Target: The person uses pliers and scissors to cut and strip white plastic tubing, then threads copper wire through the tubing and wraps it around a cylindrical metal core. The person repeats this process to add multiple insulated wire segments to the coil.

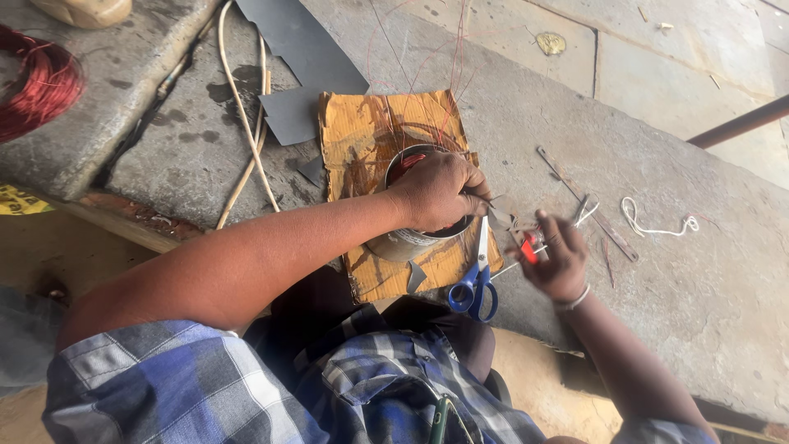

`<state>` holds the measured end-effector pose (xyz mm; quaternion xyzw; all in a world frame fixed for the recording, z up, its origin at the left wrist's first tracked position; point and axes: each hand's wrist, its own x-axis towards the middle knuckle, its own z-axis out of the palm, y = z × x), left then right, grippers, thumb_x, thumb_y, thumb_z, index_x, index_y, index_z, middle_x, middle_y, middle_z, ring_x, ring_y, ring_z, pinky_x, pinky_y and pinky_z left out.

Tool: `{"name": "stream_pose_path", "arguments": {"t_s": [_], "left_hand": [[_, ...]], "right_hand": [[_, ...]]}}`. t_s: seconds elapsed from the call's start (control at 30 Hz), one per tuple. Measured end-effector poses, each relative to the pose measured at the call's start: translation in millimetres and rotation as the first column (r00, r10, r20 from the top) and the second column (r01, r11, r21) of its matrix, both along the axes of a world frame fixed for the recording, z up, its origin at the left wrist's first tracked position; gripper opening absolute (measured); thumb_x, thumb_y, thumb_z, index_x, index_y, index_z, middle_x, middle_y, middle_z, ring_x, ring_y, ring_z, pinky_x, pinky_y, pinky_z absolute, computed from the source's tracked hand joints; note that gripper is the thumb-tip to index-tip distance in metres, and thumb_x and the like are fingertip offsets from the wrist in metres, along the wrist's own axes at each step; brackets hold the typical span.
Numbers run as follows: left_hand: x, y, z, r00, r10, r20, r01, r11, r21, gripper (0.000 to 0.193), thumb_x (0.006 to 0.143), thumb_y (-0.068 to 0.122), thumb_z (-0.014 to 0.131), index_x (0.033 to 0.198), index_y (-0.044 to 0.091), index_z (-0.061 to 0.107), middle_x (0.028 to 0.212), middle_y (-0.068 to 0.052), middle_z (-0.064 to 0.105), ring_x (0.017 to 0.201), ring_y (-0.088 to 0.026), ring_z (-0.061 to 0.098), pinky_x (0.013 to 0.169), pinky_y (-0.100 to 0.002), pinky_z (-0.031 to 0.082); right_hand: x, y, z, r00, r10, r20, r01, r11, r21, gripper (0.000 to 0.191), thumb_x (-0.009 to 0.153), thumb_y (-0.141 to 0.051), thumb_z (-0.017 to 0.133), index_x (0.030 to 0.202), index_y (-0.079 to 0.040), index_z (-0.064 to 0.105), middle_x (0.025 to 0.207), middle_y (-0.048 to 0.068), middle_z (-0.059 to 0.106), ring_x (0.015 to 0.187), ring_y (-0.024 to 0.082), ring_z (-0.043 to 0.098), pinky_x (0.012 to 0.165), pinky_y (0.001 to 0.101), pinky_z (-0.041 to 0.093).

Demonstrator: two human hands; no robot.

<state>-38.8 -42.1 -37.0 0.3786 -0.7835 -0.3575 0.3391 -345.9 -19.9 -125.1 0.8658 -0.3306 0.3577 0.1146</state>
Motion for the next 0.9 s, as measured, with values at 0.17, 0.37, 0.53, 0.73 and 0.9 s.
{"name": "stream_pose_path", "arguments": {"t_s": [0.17, 0.37, 0.53, 0.73, 0.9], "left_hand": [[2, 9, -5, 0.998, 0.055, -0.023, -0.057, 0.994, -0.096, 0.012, 0.08, 0.021, 0.079, 0.082, 0.009, 0.08, 0.083, -0.01, 0.077, 0.091, -0.025, 0.074, 0.086, -0.038, 0.056], [6, 24, -16, 0.991, 0.127, 0.038, -0.11, 0.948, -0.299, 0.007, 0.083, 0.015, 0.075, 0.079, 0.009, 0.073, 0.084, -0.01, 0.073, 0.095, -0.032, 0.068, 0.086, -0.044, 0.054], [20, 40, -22, 0.981, 0.14, 0.134, -0.041, 0.826, -0.562, 0.005, 0.083, 0.01, 0.067, 0.079, 0.011, 0.07, 0.087, -0.005, 0.07, 0.096, -0.027, 0.065, 0.087, -0.046, 0.048], [29, 56, -25, 0.975, 0.149, 0.164, 0.006, 0.723, -0.691, 0.01, 0.083, 0.012, 0.061, 0.079, 0.012, 0.07, 0.088, -0.001, 0.068, 0.098, -0.023, 0.063, 0.091, -0.044, 0.045], [27, 57, -26, 0.968, 0.158, 0.197, 0.041, 0.674, -0.737, 0.012, 0.085, 0.014, 0.06, 0.079, 0.013, 0.071, 0.087, 0.0, 0.066, 0.098, -0.022, 0.062, 0.094, -0.041, 0.044]], "right_hand": [[8, 63, -9, 0.972, -0.225, 0.069, 0.152, 0.824, 0.546, 0.096, 0.073, -0.043, 0.087, 0.152, -0.004, 0.049, 0.096, 0.009, 0.061, 0.073, 0.016, 0.057, 0.064, 0.0305, 0.05], [17, 120, 7, 0.866, -0.259, 0.428, -0.35, 0.299, 0.888, 0.086, 0.093, -0.032, 0.077, 0.158, 0.001, 0.031, 0.123, 0.005, 0.062, 0.106, 0.007, 0.059, 0.088, 0.024, 0.051], [11, 133, 48, 0.856, -0.358, 0.372, -0.439, -0.126, 0.89, 0.074, 0.096, -0.021, 0.067, 0.16, -0.002, 0.037, 0.079, 0.0, 0.053, 0.056, 0.006, 0.048, 0.045, 0.0199, 0.042], [15, 130, 90, 0.868, -0.392, 0.305, -0.451, -0.363, 0.815, 0.047, 0.102, -0.015, 0.057, 0.137, 0.013, 0.043, 0.08, 0.01, 0.059, 0.061, 0.013, 0.056, 0.047, 0.0269, 0.047], [9, 116, 124, 0.831, -0.459, 0.313, -0.546, -0.568, 0.616, 0.06, 0.101, -0.033, 0.053, 0.143, 0.008, 0.041, 0.091, 0.017, 0.067, 0.064, 0.02, 0.067, 0.051, 0.0329, 0.057]]}}
